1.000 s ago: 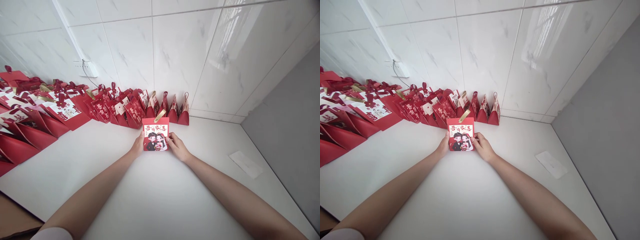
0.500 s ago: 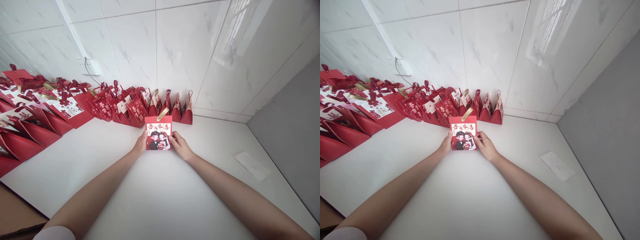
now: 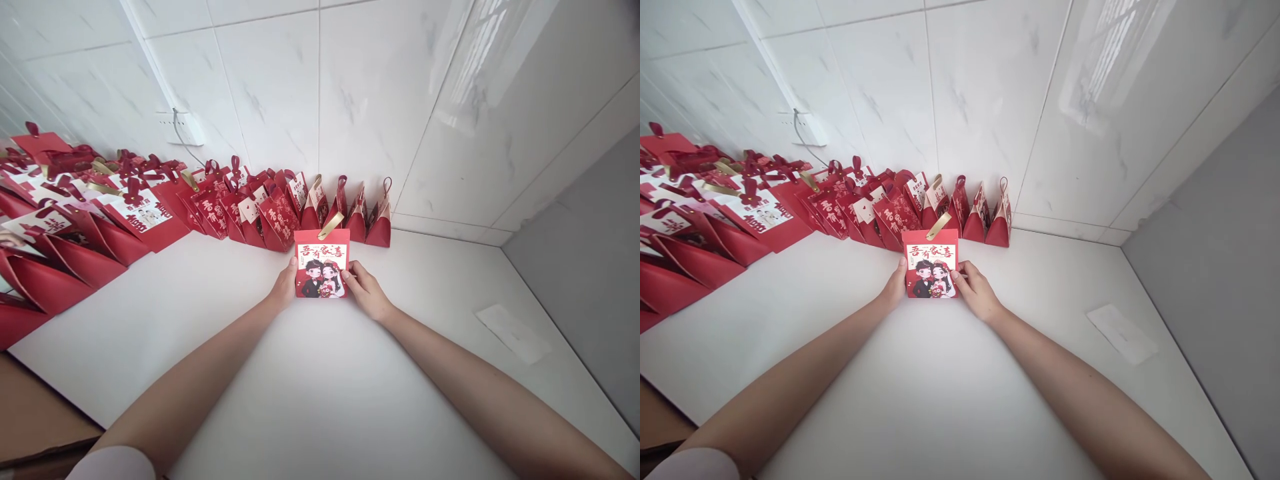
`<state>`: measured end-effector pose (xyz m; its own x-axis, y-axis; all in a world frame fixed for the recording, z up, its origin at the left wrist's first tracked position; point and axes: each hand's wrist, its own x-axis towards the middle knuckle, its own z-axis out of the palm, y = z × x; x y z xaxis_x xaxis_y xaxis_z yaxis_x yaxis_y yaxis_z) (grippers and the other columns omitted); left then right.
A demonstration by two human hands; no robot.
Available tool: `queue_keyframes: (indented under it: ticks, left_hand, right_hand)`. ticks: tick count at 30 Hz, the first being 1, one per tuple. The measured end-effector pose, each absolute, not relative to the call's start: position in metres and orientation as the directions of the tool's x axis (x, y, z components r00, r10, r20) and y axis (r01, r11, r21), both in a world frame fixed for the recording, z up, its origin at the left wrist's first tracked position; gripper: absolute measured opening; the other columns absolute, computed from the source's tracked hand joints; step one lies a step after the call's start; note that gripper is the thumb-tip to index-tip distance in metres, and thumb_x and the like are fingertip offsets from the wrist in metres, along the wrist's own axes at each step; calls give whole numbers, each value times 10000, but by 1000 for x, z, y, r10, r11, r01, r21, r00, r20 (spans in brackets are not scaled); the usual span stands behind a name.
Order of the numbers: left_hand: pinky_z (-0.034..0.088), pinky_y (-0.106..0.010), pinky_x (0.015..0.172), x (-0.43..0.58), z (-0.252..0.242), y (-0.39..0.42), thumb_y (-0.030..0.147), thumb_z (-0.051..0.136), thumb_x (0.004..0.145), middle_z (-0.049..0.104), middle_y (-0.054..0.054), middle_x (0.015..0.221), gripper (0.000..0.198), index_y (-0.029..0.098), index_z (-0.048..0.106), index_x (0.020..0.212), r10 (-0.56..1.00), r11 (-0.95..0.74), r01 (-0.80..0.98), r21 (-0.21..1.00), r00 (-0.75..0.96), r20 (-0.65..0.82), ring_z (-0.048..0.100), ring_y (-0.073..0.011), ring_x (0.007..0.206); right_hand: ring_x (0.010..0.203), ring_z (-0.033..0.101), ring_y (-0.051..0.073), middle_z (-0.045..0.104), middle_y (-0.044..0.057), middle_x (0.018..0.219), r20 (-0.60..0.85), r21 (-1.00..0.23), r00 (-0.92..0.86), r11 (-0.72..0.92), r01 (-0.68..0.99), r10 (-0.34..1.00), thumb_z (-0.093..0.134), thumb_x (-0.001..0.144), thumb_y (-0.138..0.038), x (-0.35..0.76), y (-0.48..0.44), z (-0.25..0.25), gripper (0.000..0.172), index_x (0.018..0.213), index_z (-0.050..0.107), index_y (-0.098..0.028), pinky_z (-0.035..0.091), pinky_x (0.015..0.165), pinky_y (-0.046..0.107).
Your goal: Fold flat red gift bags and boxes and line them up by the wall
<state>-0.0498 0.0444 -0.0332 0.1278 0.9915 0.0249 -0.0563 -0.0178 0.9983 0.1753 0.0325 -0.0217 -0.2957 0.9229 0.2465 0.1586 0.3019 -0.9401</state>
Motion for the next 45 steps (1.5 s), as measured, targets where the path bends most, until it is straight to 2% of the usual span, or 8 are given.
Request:
queue_keyframes:
  ticks: [6,19,45]
  left_hand:
    - [484,-468,1032,-44,-19,36,763,375,864,700,-107,1225,735,182,679,1196,997,-6,-28,1000,76,9,642,-339,1158]
    - [469,-463,1051,-43,-8,32,769,358,862,703,-107,1219,749,187,673,1212,997,-15,30,999,74,13,629,-339,1176]
    - [500,-441,1023,-40,-10,33,784,358,847,709,-93,1212,750,212,670,1218,994,-55,-4,999,90,55,657,-319,1139]
  right_hand:
    - [950,654,219,671,35,1064,245,-941,-293,299,157,924,461,961,-553,176,33,-23,321,986,522,-239,504,831,339]
    - [962,648,213,663,33,1056,245,-936,-298,305,178,923,451,967,-551,176,34,-22,321,958,512,-236,491,850,335]
    - [953,662,214,668,32,1045,238,-942,-300,295,161,924,455,964,-559,177,34,-22,326,987,524,-241,513,839,342]
